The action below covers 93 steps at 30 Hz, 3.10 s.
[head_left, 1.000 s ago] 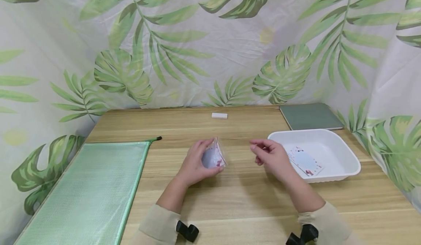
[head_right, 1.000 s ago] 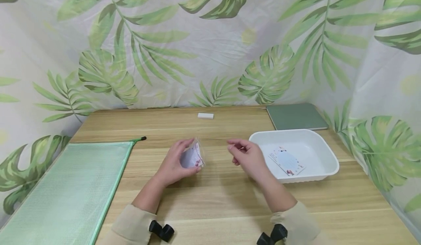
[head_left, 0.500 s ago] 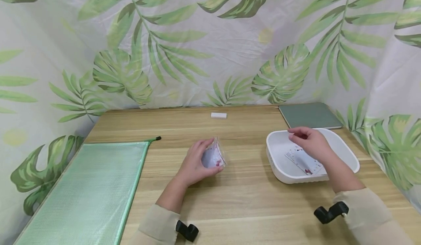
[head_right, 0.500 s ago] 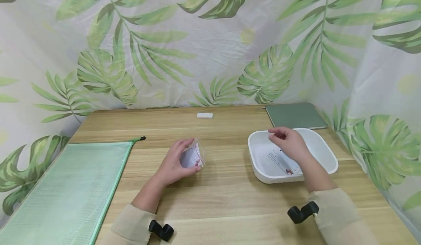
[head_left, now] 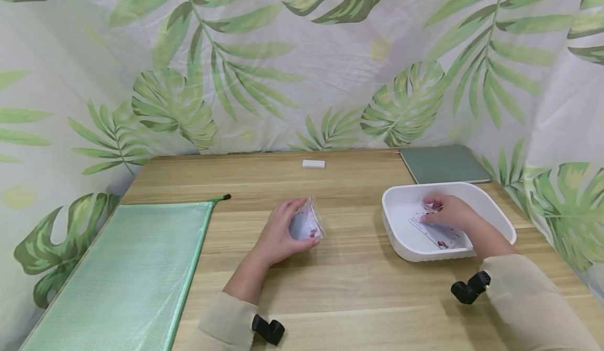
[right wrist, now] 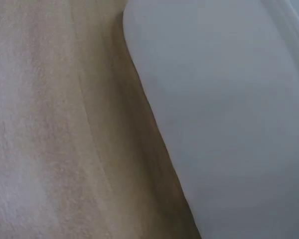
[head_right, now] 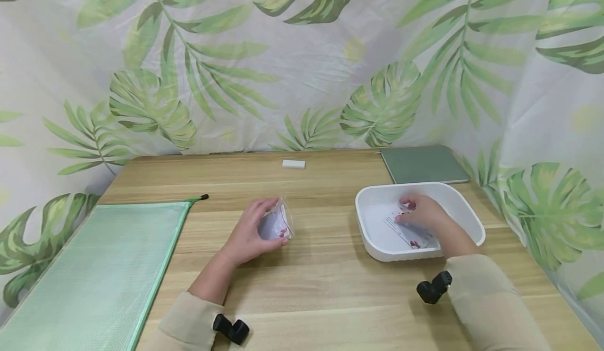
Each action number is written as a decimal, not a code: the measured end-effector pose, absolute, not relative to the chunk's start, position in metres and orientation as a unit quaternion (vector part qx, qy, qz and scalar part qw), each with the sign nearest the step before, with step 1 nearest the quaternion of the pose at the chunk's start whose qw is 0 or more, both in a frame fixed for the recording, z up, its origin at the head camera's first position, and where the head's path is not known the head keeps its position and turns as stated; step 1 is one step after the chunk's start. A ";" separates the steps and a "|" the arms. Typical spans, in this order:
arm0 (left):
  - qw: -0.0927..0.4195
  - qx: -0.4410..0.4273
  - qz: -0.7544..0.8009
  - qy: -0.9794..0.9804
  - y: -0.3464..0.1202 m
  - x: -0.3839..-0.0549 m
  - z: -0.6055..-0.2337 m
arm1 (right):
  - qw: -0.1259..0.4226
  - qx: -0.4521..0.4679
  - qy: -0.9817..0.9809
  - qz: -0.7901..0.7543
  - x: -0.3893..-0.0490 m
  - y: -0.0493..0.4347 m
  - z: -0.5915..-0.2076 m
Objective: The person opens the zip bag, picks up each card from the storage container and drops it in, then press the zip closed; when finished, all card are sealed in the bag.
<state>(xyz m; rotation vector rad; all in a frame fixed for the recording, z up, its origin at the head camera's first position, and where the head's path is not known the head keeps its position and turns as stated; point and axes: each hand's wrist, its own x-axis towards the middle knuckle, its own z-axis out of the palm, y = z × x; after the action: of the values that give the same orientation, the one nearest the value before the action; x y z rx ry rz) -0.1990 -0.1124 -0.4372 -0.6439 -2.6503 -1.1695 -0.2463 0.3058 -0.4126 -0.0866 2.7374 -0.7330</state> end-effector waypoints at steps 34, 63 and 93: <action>0.084 -0.220 -0.402 -0.885 -0.113 -0.198 -0.437 | 0.116 0.009 0.955 -0.273 -0.244 0.304 -0.407; 0.082 -0.217 -0.405 -0.884 -0.114 -0.197 -0.436 | 0.011 -0.052 0.915 -0.399 -0.212 0.281 -0.341; 0.087 -0.219 -0.369 -0.899 -0.113 -0.198 -0.434 | -0.009 0.013 0.803 -0.596 -0.186 0.164 -0.373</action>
<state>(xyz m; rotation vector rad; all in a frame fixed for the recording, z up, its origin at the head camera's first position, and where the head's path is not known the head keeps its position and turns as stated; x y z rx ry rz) -0.1978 -0.1130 -0.4338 -0.6517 -2.6777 -1.1003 -0.1861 0.1640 -0.3725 0.0404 2.5366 -1.8827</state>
